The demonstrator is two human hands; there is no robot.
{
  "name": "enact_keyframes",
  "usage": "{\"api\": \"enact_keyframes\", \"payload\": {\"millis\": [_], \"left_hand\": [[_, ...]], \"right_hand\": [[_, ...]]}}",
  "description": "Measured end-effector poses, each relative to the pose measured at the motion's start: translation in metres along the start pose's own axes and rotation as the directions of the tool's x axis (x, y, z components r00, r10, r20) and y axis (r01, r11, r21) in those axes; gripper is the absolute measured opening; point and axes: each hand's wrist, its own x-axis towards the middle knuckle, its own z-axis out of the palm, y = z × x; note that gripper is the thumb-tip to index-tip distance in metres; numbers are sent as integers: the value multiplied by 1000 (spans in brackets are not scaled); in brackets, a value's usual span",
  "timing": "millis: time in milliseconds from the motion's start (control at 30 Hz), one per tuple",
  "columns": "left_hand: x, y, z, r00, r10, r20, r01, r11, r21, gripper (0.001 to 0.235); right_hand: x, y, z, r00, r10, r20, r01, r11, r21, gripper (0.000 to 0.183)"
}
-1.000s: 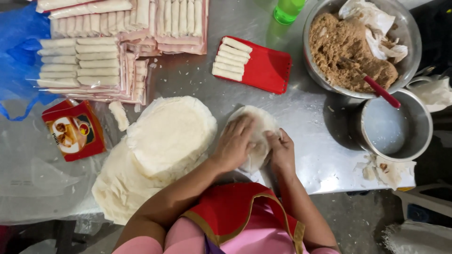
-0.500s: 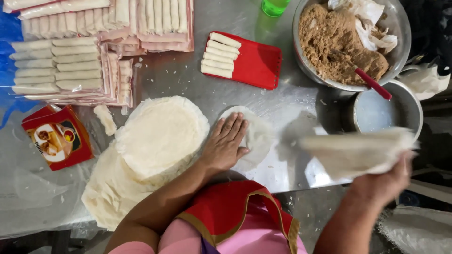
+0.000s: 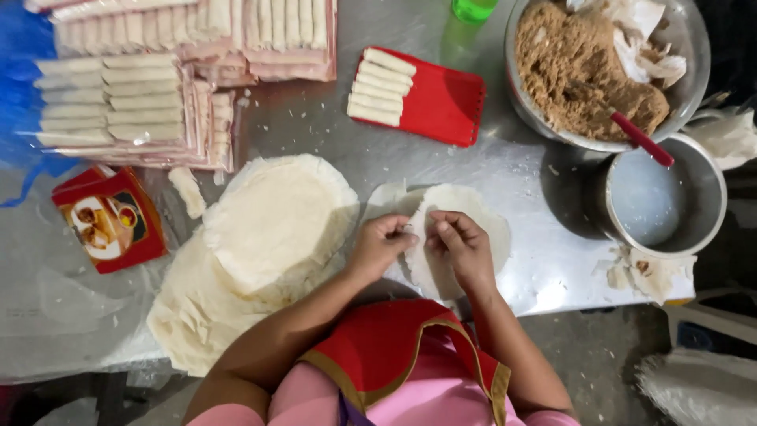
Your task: The person is preparing spring rolls by placing meat filling onto wrappers and rolling them into tight cylinders.
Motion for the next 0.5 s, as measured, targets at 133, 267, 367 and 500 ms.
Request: {"api": "enact_keyframes", "payload": {"millis": [133,267,367,500], "left_hand": [[-9,15,-11,998,-55,26,57,997,-60,22],[-15,24,-9,998,-59,7,60,998,-23,18],[-22,36,2,998,66,23,-68,991,117,15],[-30,50,3,986,153,69,-163,972,171,23]], "right_hand": [[-14,-6,-3,999,-40,-31,36,992,-123,19],[-31,-15,6,994,-83,-68,66,974,-217,21],[-34,-5,15,995,-91,-41,83,984,-155,33],[-33,-31,19,999,-42,1,42,989,-142,11]]}}
